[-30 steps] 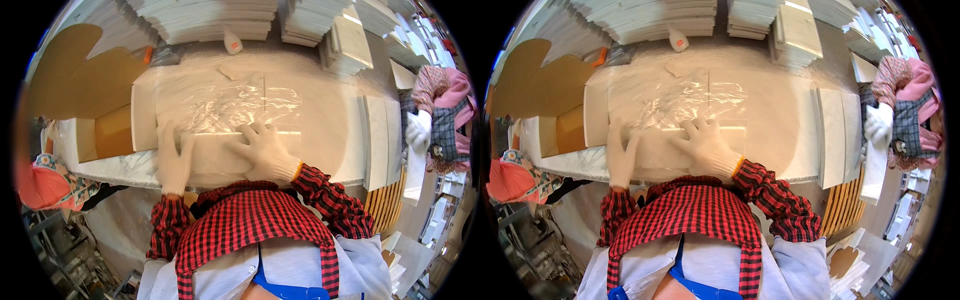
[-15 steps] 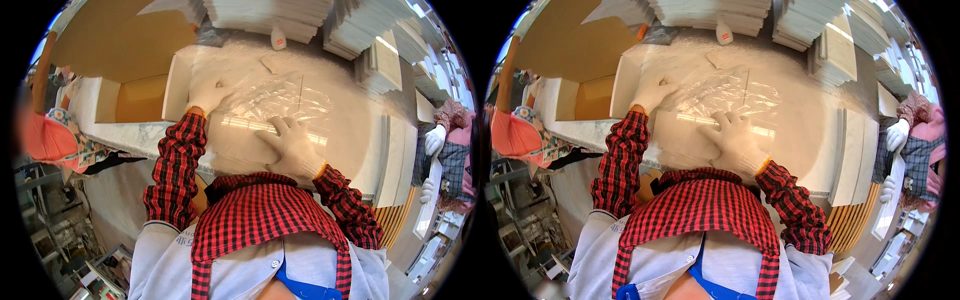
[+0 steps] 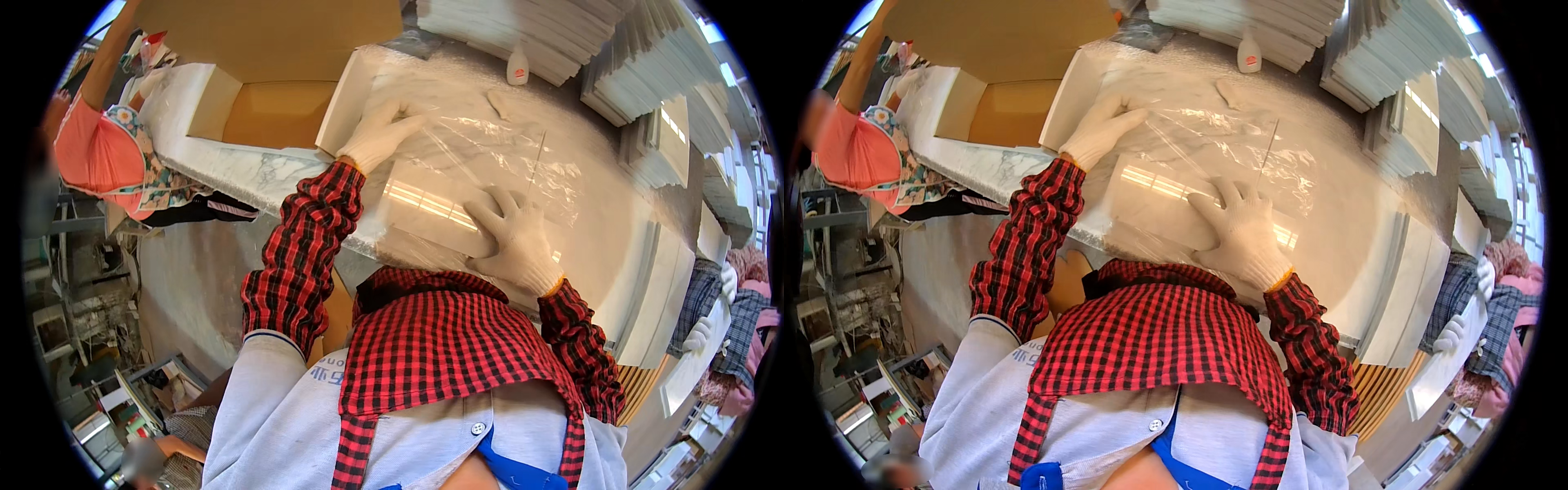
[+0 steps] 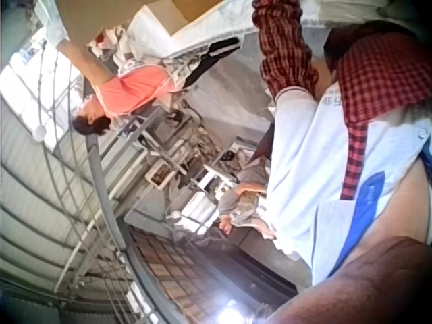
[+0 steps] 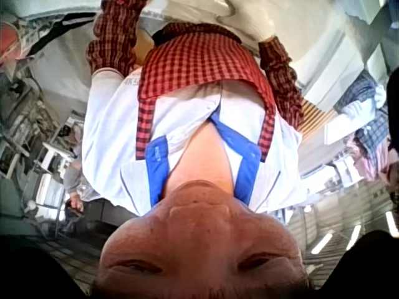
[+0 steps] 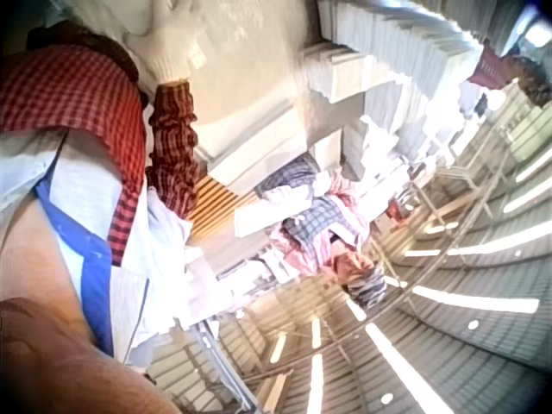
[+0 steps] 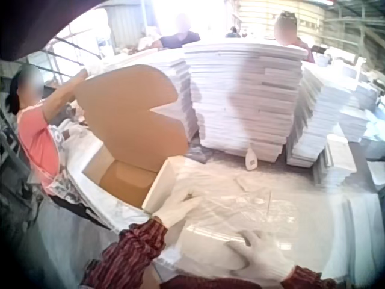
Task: The person wraps flat rectangular items in plastic film, folds them, and places them into cardboard boxes. They repeat this process with multiple items, stacking wrapped units and closing the boxes. Other workers are visible nearby handling similar materials.
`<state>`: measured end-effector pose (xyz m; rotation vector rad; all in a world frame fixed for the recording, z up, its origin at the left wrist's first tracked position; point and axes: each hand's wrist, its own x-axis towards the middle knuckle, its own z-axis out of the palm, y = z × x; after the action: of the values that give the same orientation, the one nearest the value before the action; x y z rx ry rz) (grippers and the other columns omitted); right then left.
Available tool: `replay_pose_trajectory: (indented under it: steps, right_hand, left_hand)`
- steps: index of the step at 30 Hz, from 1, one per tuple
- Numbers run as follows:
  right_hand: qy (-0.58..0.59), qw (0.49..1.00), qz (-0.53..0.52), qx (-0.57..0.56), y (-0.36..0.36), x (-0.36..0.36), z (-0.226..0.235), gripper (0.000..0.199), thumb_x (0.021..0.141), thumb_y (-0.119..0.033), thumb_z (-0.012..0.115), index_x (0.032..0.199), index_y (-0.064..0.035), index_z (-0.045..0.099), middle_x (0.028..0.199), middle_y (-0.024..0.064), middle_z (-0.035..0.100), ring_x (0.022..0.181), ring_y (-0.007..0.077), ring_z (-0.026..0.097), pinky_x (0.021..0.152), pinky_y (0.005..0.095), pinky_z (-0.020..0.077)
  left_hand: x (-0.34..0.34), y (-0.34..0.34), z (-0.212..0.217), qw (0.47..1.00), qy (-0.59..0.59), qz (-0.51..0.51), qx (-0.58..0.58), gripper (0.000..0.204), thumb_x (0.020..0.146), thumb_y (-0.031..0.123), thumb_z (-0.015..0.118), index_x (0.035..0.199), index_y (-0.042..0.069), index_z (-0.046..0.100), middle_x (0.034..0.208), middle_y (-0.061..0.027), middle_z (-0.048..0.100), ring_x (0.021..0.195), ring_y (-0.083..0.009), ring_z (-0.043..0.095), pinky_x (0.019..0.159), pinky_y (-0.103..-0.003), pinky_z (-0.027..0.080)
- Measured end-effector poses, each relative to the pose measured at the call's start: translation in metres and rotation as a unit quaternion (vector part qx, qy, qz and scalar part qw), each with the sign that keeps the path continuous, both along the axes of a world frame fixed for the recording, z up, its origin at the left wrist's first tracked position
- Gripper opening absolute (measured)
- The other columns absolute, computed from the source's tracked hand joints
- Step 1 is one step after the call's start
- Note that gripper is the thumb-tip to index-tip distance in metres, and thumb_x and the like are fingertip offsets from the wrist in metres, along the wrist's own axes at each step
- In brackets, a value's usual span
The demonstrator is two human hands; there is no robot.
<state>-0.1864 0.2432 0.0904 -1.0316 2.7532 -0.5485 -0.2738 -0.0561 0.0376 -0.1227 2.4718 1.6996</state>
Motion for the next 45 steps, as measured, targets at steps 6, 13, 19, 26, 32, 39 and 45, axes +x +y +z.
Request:
replay_pose_trajectory:
  steps: [6, 13, 19, 26, 32, 39, 45]
  right_hand:
    - [-0.039, 0.999, -0.009, -0.015, -0.001, 0.002, 0.001, 0.085, 0.061, -0.035, 0.092, 0.139, -0.0201, 0.064, 0.149, 0.016, 0.052, 0.133, 0.0423, 0.05, 0.108, 0.0569, 0.042]
    - [-0.006, 1.0, -0.006, 0.025, 0.001, 0.004, -0.002, 0.087, 0.061, -0.037, 0.093, 0.141, -0.0215, 0.063, 0.151, 0.0164, 0.05, 0.134, 0.0424, 0.049, 0.109, 0.0565, 0.0421]
    - [-0.013, 0.999, -0.011, 0.041, -0.007, 0.004, 0.005, 0.087, 0.061, -0.036, 0.092, 0.142, -0.0193, 0.062, 0.152, 0.0175, 0.05, 0.135, 0.0435, 0.048, 0.11, 0.0567, 0.0423]
    - [-0.027, 0.999, 0.001, 0.025, -0.011, 0.002, 0.012, 0.088, 0.06, -0.033, 0.091, 0.141, -0.0182, 0.062, 0.146, 0.016, 0.053, 0.132, 0.043, 0.05, 0.109, 0.0544, 0.0453]
    - [0.003, 1.0, 0.0, 0.03, -0.008, 0.004, 0.011, 0.078, 0.065, -0.039, 0.089, 0.135, -0.0187, 0.063, 0.138, 0.0152, 0.056, 0.127, 0.0409, 0.053, 0.104, 0.0571, 0.0455]
    - [0.155, 0.98, -0.107, -0.063, 0.046, -0.043, 0.034, 0.093, 0.067, -0.041, 0.093, 0.15, -0.0207, 0.056, 0.154, 0.0163, 0.049, 0.138, 0.0417, 0.048, 0.112, 0.0605, 0.0408]
    - [-0.262, 0.954, -0.148, -0.007, 0.079, -0.069, 0.037, 0.066, 0.076, -0.033, 0.088, 0.135, -0.0082, 0.071, 0.123, 0.0172, 0.075, 0.113, 0.0321, 0.071, 0.094, 0.0392, 0.0574]
  left_hand:
    - [-0.006, -0.005, -0.005, 1.0, 0.001, -0.022, -0.006, 0.035, 0.096, 0.033, 0.073, 0.111, 0.002, 0.07, 0.109, -0.0089, 0.072, 0.105, -0.0177, 0.065, 0.095, -0.032, 0.05]
    - [-0.004, -0.005, -0.002, 0.998, 0.032, -0.053, 0.003, 0.03, 0.101, 0.032, 0.072, 0.111, 0.005, 0.068, 0.101, -0.0005, 0.065, 0.095, -0.0099, 0.057, 0.087, -0.028, 0.048]
    - [-0.008, -0.004, -0.011, 0.998, 0.025, -0.048, -0.012, 0.029, 0.101, 0.033, 0.071, 0.11, 0.005, 0.067, 0.102, -0.0015, 0.066, 0.095, -0.0108, 0.058, 0.088, -0.029, 0.048]
    - [-0.007, -0.001, -0.013, 0.997, 0.041, -0.032, -0.063, 0.034, 0.1, 0.036, 0.068, 0.113, 0.005, 0.068, 0.107, -0.0073, 0.069, 0.101, -0.0185, 0.062, 0.092, -0.033, 0.049]
    - [-0.007, 0.004, -0.014, 0.999, 0.033, -0.03, 0.004, 0.038, 0.102, 0.037, 0.064, 0.115, 0.002, 0.068, 0.109, -0.0101, 0.072, 0.103, -0.0213, 0.067, 0.093, -0.035, 0.052]
    - [0.026, -0.013, -0.011, 0.985, 0.015, 0.002, 0.171, 0.025, 0.103, 0.02, 0.068, 0.119, 0.002, 0.064, 0.113, -0.0091, 0.072, 0.108, -0.015, 0.066, 0.095, -0.032, 0.051]
    - [0.047, -0.019, 0.015, 0.994, 0.004, -0.025, 0.105, 0.038, 0.1, 0.016, 0.07, 0.134, 0.001, 0.063, 0.123, -0.0108, 0.072, 0.113, -0.0167, 0.066, 0.099, -0.031, 0.05]
